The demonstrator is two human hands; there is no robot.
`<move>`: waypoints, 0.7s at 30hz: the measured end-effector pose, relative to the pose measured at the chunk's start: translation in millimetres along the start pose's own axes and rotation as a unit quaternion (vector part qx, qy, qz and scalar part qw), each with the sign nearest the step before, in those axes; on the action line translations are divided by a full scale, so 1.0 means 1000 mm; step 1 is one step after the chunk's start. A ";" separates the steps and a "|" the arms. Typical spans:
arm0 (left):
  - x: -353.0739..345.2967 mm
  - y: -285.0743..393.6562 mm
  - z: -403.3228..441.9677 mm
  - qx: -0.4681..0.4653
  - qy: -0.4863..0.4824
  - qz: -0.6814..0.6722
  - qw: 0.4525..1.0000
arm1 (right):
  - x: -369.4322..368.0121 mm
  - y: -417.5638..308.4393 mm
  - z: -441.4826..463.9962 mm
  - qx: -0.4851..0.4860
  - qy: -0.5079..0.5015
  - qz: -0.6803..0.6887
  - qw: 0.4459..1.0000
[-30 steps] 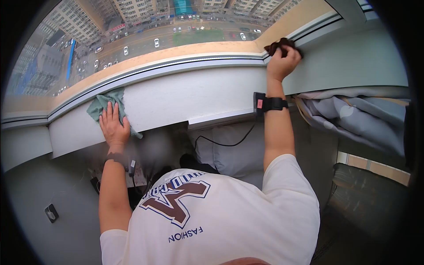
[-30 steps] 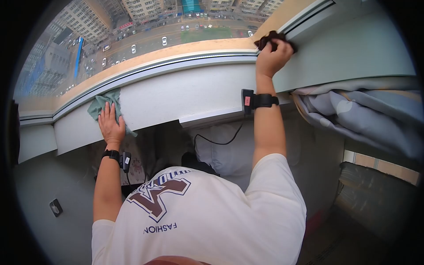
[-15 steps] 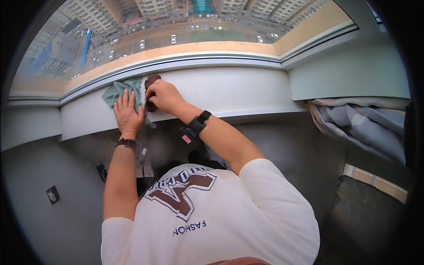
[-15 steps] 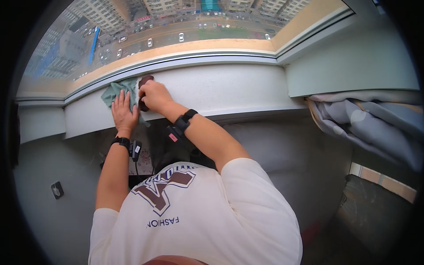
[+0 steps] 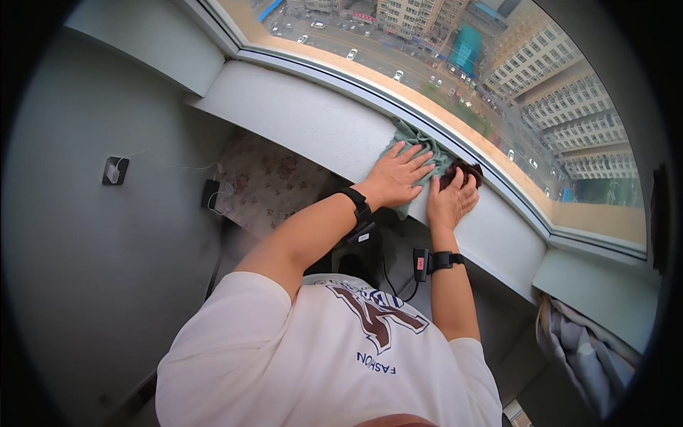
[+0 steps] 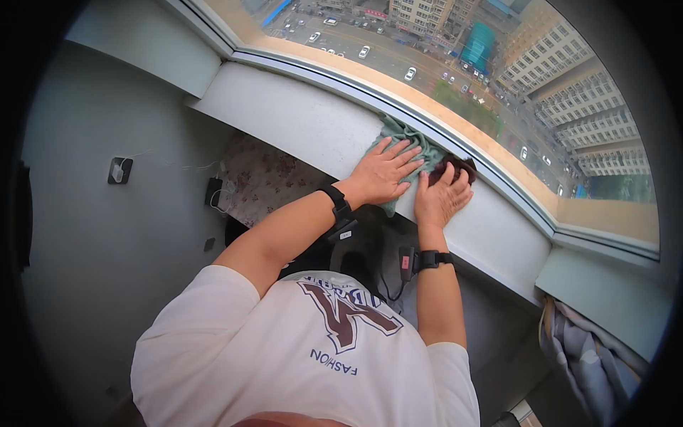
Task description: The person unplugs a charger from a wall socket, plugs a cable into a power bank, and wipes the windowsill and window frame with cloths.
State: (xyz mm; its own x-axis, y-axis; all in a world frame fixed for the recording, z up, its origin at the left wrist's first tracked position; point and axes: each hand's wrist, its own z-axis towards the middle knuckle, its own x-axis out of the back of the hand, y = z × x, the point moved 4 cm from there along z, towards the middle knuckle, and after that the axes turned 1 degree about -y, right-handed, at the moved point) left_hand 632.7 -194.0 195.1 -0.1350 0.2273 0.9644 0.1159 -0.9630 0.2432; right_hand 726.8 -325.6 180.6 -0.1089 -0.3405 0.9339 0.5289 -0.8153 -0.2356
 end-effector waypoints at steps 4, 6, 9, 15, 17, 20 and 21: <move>0.029 -0.114 -0.043 0.112 0.026 0.047 0.992 | 0.003 -0.008 0.001 -0.009 0.003 -0.024 1.000; 0.052 -0.187 -0.071 0.193 0.010 0.078 0.978 | 0.003 -0.010 0.001 -0.021 -0.005 -0.029 0.999; 0.079 -0.300 -0.111 0.298 0.001 0.142 0.944 | 0.000 -0.007 0.001 -0.046 -0.015 -0.024 0.999; 0.105 -0.430 -0.151 0.420 0.054 0.164 0.891 | 0.003 -0.011 0.003 -0.049 -0.005 -0.029 0.998; 0.095 -0.387 -0.134 0.400 0.018 0.208 0.892 | 0.005 -0.013 0.003 -0.040 0.001 -0.028 0.999; 0.081 -0.264 -0.116 0.187 0.021 0.078 0.979 | 0.000 -0.008 0.003 -0.020 0.012 -0.043 0.999; 0.074 -0.238 -0.120 0.104 0.034 0.013 0.994 | -0.002 -0.006 0.003 -0.013 0.018 -0.045 0.999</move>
State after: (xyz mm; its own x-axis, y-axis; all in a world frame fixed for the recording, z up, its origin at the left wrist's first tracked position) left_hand 477.5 34.5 195.8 -0.1942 0.1867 0.9630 0.3194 -0.9162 0.2420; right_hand 726.6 -318.9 181.0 -0.1850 -0.2824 0.9413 0.4945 -0.8545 -0.1591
